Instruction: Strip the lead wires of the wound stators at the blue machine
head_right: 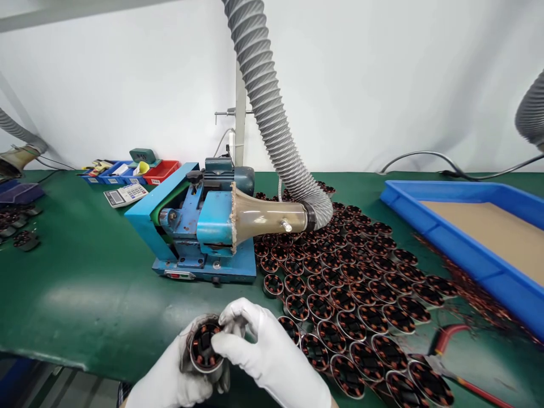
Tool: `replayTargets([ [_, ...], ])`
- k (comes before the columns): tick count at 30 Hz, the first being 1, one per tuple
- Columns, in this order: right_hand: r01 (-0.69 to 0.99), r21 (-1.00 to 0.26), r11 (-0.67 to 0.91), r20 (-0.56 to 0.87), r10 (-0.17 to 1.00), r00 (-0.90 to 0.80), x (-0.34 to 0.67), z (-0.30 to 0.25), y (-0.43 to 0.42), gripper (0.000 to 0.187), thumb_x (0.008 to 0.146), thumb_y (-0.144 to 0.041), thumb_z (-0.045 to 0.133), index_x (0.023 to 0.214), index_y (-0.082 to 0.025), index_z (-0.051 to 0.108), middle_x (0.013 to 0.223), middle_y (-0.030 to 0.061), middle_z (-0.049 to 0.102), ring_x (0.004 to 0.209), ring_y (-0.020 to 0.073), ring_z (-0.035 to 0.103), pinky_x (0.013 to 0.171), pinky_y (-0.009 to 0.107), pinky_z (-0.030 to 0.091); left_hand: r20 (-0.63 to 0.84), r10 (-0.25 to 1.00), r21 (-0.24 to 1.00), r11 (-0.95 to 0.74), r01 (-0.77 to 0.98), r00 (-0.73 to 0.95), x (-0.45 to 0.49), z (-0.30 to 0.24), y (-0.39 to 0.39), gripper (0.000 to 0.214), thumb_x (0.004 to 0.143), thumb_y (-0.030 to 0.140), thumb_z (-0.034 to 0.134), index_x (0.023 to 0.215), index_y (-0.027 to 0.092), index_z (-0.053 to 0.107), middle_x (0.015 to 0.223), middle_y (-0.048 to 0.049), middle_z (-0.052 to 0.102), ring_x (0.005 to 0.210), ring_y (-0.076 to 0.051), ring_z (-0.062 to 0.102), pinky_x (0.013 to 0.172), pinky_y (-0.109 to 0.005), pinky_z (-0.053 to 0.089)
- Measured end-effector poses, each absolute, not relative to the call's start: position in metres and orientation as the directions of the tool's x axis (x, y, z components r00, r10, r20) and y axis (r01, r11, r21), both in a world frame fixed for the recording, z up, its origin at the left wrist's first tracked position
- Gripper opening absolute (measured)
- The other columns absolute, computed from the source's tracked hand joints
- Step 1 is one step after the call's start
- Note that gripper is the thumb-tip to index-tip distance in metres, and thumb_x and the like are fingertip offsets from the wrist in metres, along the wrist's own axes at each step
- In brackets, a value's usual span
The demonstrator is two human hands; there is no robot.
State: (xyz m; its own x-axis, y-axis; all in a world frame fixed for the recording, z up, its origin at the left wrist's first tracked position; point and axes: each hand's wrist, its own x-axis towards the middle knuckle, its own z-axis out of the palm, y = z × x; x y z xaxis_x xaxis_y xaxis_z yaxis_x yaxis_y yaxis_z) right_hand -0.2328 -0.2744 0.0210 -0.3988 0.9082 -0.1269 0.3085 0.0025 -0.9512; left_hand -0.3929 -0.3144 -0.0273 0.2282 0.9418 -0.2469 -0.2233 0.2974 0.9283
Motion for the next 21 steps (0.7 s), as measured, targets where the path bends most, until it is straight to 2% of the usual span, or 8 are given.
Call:
replayTargets([
  [2, 0.245, -0.967, -0.075, -0.173, 0.896, -0.408, -0.234, 0.017, -0.273, 0.016, 0.077, -0.027, 0.063, 0.066, -0.020, 0.055, 0.061, -0.0055, 0.052, 0.057, 0.0117, 0.049, 0.055, 0.022, 0.040, -0.264, 0.935, 0.927, 0.313, -0.204, 0.235, -0.393, -0.029, -0.317, 0.071, 0.050, 0.013, 0.078, 0.118, 0.023, 0.057, 0.102, -0.0084, 0.068, 0.089, -0.026, 0.066, 0.080, -0.037, 0.053],
  [5, 0.332, -0.942, -0.046, -0.172, 0.917, -0.361, -0.233, 0.020, -0.273, 0.025, 0.077, -0.030, 0.063, 0.057, -0.020, 0.052, 0.056, -0.0058, 0.050, 0.055, 0.0118, 0.048, 0.052, 0.023, 0.038, -0.284, 0.947, 0.948, 0.301, -0.101, 0.150, -0.394, -0.020, -0.317, 0.078, 0.050, 0.008, 0.074, 0.123, 0.025, 0.052, 0.105, -0.0062, 0.065, 0.094, -0.024, 0.063, 0.085, -0.033, 0.049],
  [8, 0.475, -0.871, 0.126, 0.000, 0.966, -0.257, -0.223, 0.031, -0.270, 0.022, 0.078, -0.033, 0.063, 0.058, -0.023, 0.060, 0.059, -0.0030, 0.060, 0.058, 0.0152, 0.054, 0.056, 0.025, 0.041, -0.244, 0.967, 0.967, 0.237, 0.089, 0.075, -0.395, -0.002, -0.316, 0.057, 0.050, 0.007, 0.069, 0.105, 0.022, 0.061, 0.102, -0.0043, 0.063, 0.089, -0.021, 0.061, 0.080, -0.027, 0.048],
  [11, 0.506, -0.854, 0.121, 0.169, 0.984, 0.051, -0.210, 0.035, -0.264, 0.018, 0.074, -0.041, 0.066, 0.067, -0.025, 0.069, 0.066, 0.0011, 0.068, 0.059, 0.0188, 0.059, 0.056, 0.028, 0.045, -0.219, 0.976, 0.969, 0.218, 0.115, -0.005, -0.397, 0.010, -0.316, 0.046, 0.049, 0.008, 0.068, 0.093, 0.021, 0.062, 0.101, -0.0041, 0.061, 0.084, -0.019, 0.060, 0.073, -0.023, 0.049],
  [13, 0.379, -0.925, 0.012, 0.073, 0.987, 0.146, -0.212, 0.031, -0.263, 0.027, 0.074, -0.048, 0.065, 0.066, -0.022, 0.069, 0.059, 0.0025, 0.067, 0.054, 0.0190, 0.060, 0.051, 0.028, 0.046, -0.207, 0.975, 0.976, 0.211, 0.049, -0.076, -0.396, 0.011, -0.317, 0.049, 0.049, 0.009, 0.069, 0.096, 0.021, 0.062, 0.103, -0.0047, 0.060, 0.090, -0.021, 0.060, 0.079, -0.025, 0.049],
  [16, 0.087, -0.988, -0.128, -0.132, 0.990, -0.050, -0.237, 0.016, -0.268, 0.035, 0.075, -0.051, 0.062, 0.073, -0.018, 0.073, 0.061, 0.0050, 0.070, 0.057, 0.0207, 0.065, 0.056, 0.030, 0.053, -0.113, 0.985, 0.993, 0.114, 0.003, -0.128, -0.392, 0.001, -0.316, 0.047, 0.052, 0.011, 0.071, 0.097, 0.022, 0.063, 0.106, -0.0060, 0.060, 0.101, -0.024, 0.058, 0.090, -0.031, 0.047],
  [19, -0.114, -0.989, -0.098, -0.101, 0.995, 0.017, -0.268, 0.003, -0.274, 0.026, 0.069, -0.043, 0.070, 0.078, -0.020, 0.075, 0.081, 0.0079, 0.075, 0.077, 0.0245, 0.069, 0.072, 0.034, 0.055, 0.066, 0.990, 0.997, -0.059, 0.057, -0.121, -0.387, -0.015, -0.311, 0.044, 0.059, 0.016, 0.072, 0.101, 0.023, 0.063, 0.108, -0.0073, 0.058, 0.108, -0.026, 0.055, 0.095, -0.036, 0.045],
  [21, -0.189, -0.980, -0.069, -0.090, 0.990, 0.104, -0.280, 0.001, -0.274, 0.019, 0.065, -0.037, 0.074, 0.073, -0.021, 0.076, 0.084, 0.0081, 0.075, 0.081, 0.0257, 0.069, 0.075, 0.036, 0.055, 0.181, 0.981, 0.980, -0.174, 0.096, -0.073, -0.387, -0.023, -0.307, 0.044, 0.064, 0.020, 0.072, 0.106, 0.023, 0.061, 0.107, -0.0084, 0.057, 0.107, -0.026, 0.056, 0.094, -0.037, 0.046],
])
